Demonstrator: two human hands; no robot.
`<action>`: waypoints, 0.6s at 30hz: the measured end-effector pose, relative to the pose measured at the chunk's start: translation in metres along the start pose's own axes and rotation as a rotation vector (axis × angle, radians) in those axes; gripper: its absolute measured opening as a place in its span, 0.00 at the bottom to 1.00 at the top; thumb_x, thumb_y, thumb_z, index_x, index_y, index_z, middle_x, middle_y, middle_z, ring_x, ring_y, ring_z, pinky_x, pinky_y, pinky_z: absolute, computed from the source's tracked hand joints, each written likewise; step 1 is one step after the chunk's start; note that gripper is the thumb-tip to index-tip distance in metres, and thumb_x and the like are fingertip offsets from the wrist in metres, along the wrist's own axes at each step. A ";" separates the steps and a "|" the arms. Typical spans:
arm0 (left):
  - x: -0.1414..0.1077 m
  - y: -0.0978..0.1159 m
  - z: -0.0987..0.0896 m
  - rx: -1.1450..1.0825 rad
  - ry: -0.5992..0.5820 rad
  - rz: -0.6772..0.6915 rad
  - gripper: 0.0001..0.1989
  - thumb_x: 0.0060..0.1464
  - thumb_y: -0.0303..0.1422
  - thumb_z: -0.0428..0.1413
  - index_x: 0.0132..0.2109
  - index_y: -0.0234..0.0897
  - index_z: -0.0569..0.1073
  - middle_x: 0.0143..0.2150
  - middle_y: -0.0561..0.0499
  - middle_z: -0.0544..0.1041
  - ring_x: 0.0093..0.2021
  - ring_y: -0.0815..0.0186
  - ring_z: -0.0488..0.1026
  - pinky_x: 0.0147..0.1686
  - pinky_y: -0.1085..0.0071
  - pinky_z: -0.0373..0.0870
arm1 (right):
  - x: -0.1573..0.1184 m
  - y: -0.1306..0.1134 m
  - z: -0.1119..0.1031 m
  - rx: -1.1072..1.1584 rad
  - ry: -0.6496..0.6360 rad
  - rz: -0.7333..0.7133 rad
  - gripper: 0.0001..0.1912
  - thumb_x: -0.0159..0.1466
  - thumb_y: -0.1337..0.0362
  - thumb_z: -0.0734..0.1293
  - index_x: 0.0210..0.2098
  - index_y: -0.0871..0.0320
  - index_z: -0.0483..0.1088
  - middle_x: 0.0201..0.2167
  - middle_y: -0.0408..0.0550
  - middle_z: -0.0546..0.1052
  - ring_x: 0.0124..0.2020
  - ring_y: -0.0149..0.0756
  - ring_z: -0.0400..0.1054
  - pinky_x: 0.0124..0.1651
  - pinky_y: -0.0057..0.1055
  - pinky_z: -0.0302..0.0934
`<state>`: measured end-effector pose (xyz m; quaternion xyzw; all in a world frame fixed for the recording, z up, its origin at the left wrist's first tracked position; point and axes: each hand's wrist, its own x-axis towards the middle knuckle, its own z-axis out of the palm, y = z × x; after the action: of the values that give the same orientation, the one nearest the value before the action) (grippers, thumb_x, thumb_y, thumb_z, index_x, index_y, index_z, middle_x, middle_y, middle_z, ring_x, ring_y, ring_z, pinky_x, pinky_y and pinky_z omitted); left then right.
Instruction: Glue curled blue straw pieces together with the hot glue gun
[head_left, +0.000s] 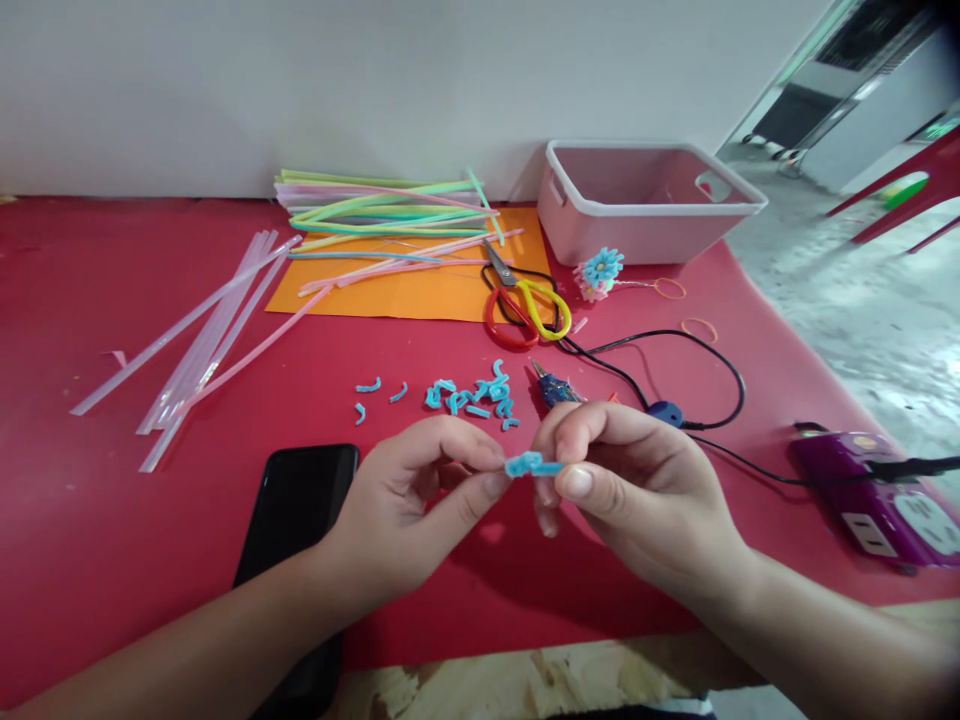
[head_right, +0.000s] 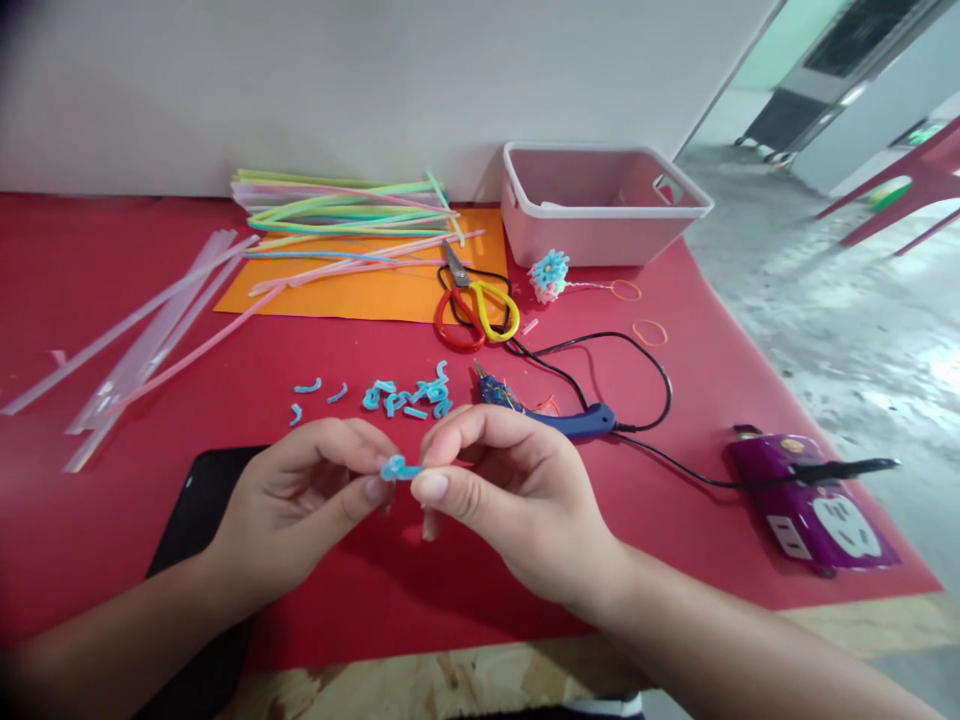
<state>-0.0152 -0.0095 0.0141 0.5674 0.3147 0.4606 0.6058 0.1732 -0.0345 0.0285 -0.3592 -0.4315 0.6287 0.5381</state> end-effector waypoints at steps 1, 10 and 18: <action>-0.001 0.000 0.000 0.011 -0.002 0.005 0.05 0.55 0.23 0.64 0.33 0.36 0.77 0.32 0.50 0.80 0.29 0.70 0.77 0.30 0.76 0.77 | 0.000 0.000 0.000 -0.007 0.004 -0.003 0.09 0.59 0.63 0.77 0.29 0.56 0.75 0.28 0.41 0.76 0.23 0.28 0.74 0.26 0.26 0.74; -0.002 0.000 0.000 0.081 -0.006 0.044 0.04 0.55 0.24 0.63 0.34 0.36 0.77 0.32 0.50 0.79 0.28 0.69 0.78 0.28 0.75 0.77 | -0.002 -0.004 0.004 -0.234 0.107 -0.174 0.07 0.59 0.64 0.78 0.29 0.54 0.76 0.25 0.42 0.77 0.23 0.29 0.74 0.27 0.24 0.73; -0.005 -0.001 -0.002 0.062 0.010 0.029 0.04 0.57 0.25 0.63 0.36 0.38 0.78 0.34 0.50 0.79 0.34 0.68 0.77 0.34 0.75 0.74 | -0.004 -0.004 0.002 -0.477 0.155 -0.321 0.06 0.59 0.71 0.76 0.31 0.54 0.77 0.28 0.43 0.80 0.27 0.29 0.75 0.30 0.23 0.72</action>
<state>-0.0187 -0.0136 0.0123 0.5879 0.3235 0.4625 0.5796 0.1737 -0.0389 0.0329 -0.4496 -0.5758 0.3871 0.5625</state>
